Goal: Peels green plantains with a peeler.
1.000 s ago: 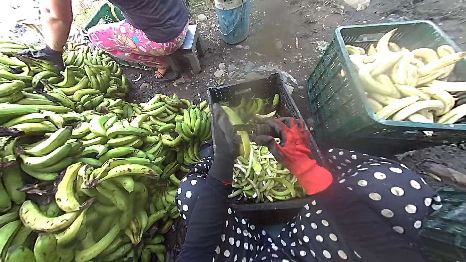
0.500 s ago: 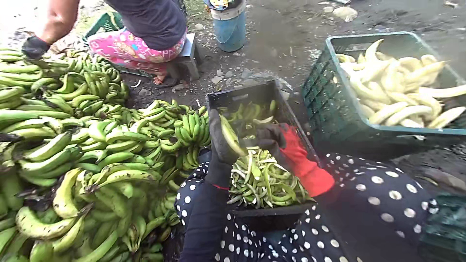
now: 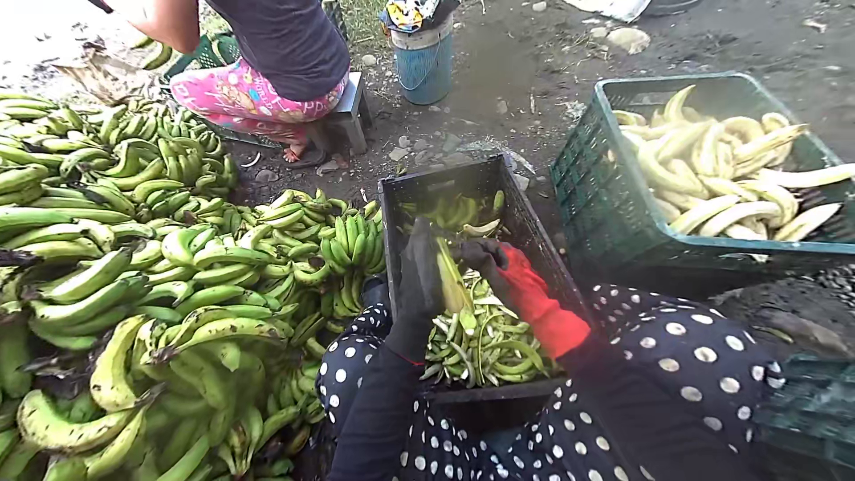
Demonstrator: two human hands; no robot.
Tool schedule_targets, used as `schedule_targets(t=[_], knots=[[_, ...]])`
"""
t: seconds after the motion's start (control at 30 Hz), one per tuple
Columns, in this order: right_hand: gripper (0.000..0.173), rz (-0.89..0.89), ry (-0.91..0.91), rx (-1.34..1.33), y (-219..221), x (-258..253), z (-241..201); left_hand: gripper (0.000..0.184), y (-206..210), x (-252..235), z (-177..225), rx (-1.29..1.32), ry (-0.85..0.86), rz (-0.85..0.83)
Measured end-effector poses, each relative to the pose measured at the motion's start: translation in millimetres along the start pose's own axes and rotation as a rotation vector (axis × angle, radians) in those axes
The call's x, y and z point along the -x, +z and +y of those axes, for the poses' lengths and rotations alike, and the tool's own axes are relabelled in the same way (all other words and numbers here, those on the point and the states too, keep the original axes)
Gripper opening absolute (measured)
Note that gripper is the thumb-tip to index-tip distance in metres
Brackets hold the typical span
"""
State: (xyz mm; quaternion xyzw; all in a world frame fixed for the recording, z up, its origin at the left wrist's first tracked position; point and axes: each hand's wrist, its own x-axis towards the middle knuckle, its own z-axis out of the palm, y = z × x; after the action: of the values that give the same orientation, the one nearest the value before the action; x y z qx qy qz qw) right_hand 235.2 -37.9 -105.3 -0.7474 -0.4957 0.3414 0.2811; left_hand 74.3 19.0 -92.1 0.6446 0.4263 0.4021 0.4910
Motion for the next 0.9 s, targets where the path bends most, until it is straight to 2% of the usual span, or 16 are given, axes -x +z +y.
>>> schedule_targets(t=[0.1, 0.2, 0.27, 0.33, 0.4, 0.47, 0.53, 0.6, 0.67, 0.77, 0.9], knots=[[0.039, -0.013, 0.013, -0.14, -4, -8, 15, 0.058, 9, 7, 13, 0.012, -0.062, -0.163], [0.04, 0.07, -0.059, -0.352, 5, -19, 42, 0.052, 12, 6, 18, 0.362, -0.186, -0.206], [0.04, 0.072, -0.074, -0.374, -2, -14, 39, 0.05, 5, -2, 18, 0.617, -0.235, -0.195], [0.038, 0.097, -0.159, -0.243, -11, -2, 29, 0.048, -7, -10, 15, 0.673, -0.185, -0.22], [0.052, 0.121, -0.297, -0.023, -19, 9, 26, 0.041, -17, -14, 12, 0.632, -0.121, -0.221], [0.068, 0.146, -0.43, 0.129, -22, 21, 24, 0.039, -22, -14, 13, 0.698, -0.147, -0.196], [0.071, 0.199, -0.54, 0.201, -21, 28, 26, 0.042, -24, -13, 15, 0.81, -0.205, -0.206], [0.069, 0.217, -0.577, 0.243, -21, 32, 29, 0.039, -22, -6, 13, 0.697, -0.174, -0.137], [0.063, 0.183, -0.536, 0.247, -22, 35, 27, 0.041, -20, 3, 7, 0.406, -0.056, -0.11], [0.058, 0.101, -0.319, 0.197, -19, 35, 21, 0.05, -12, 7, 1, 0.033, 0.112, -0.1], [0.037, 0.111, -0.032, -0.034, -14, 14, 29, 0.053, 7, 12, 0, -0.127, 0.276, -0.141]])
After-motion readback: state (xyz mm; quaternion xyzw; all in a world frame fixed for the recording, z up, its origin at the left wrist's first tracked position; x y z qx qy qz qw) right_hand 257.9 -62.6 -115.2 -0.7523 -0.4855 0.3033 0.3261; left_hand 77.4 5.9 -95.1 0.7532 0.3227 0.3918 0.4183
